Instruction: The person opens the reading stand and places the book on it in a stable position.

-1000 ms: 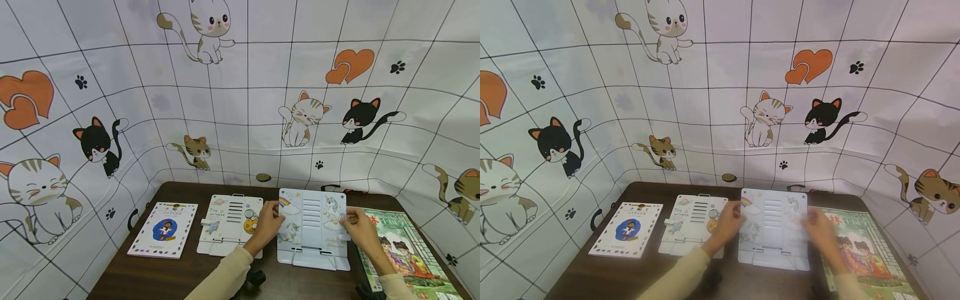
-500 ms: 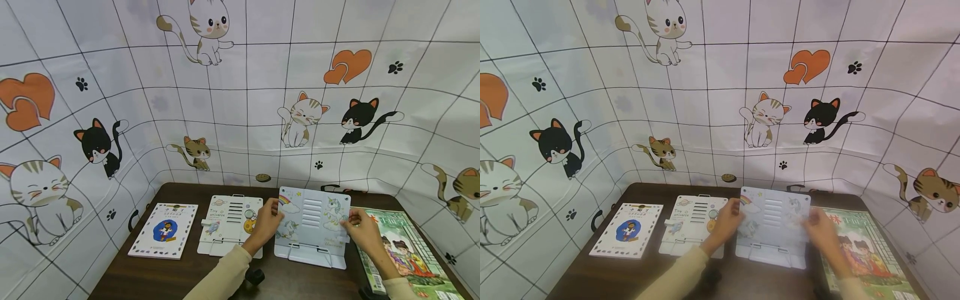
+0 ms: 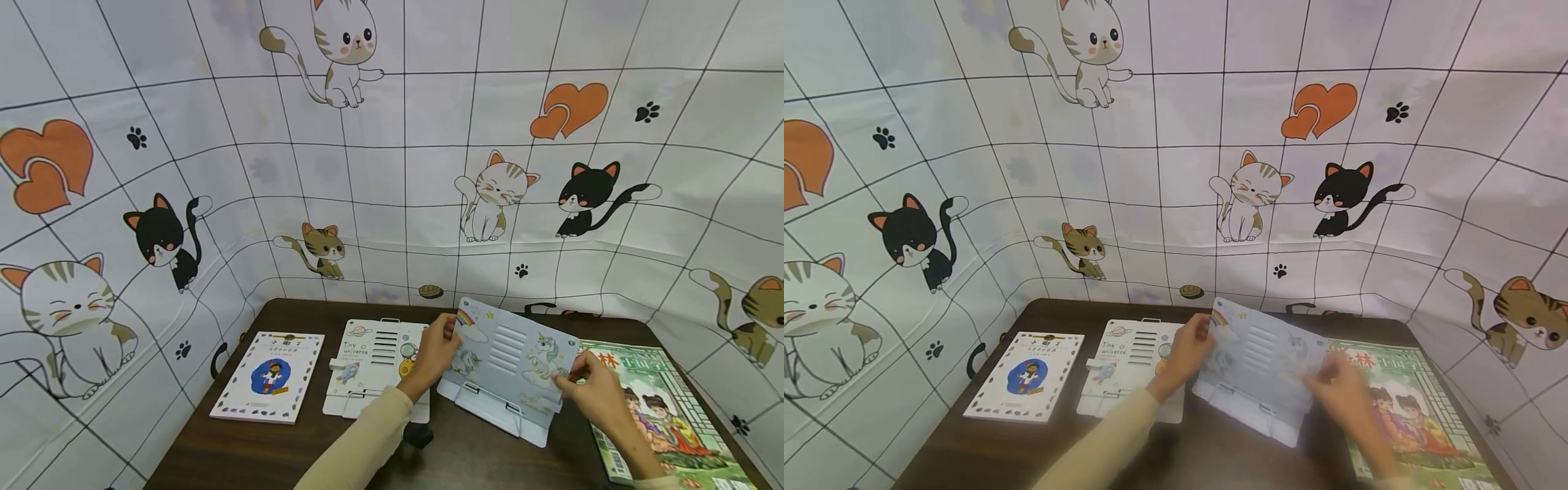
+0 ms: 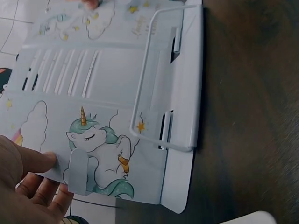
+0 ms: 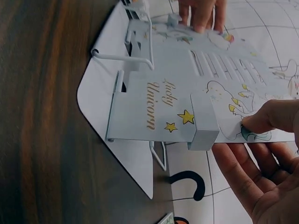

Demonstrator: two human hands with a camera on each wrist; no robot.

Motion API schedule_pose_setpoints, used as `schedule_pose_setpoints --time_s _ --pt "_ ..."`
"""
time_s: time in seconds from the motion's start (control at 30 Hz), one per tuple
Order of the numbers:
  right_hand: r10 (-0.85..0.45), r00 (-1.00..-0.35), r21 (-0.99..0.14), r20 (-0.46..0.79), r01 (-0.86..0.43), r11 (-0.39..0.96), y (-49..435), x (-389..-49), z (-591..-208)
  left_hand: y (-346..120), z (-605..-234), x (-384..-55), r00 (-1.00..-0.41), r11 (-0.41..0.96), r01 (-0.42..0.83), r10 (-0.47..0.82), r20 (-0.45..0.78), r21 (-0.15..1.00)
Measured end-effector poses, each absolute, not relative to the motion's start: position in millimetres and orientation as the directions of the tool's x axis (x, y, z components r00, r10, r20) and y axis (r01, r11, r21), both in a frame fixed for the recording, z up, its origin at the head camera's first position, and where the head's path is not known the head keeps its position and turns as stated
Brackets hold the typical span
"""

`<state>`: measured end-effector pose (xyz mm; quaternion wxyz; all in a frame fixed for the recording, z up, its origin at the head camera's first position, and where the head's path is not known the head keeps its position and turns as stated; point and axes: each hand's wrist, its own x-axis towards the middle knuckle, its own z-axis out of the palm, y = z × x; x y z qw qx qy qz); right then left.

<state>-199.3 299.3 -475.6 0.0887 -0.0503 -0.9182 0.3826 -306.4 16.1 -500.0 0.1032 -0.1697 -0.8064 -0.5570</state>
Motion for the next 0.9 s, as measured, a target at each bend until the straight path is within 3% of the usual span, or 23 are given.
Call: schedule_pose_setpoints --time_s 0.2,0.53,0.9 --pt "0.162 -0.97 -0.703 0.179 -0.011 0.711 285.4 -190.3 -475.6 16.7 -495.5 -318.9 -0.914 0.368 0.407 0.17 0.369 0.836" --pt "0.183 -0.89 -0.67 0.417 -0.165 0.724 253.0 -182.8 -487.9 19.7 -486.9 -332.6 -0.909 0.422 0.417 0.186 0.374 0.805" --pt "0.144 -0.87 -0.703 0.471 -0.272 0.657 216.6 -170.2 -490.5 21.7 -484.2 -341.3 -0.906 0.426 0.422 0.235 0.353 0.8"
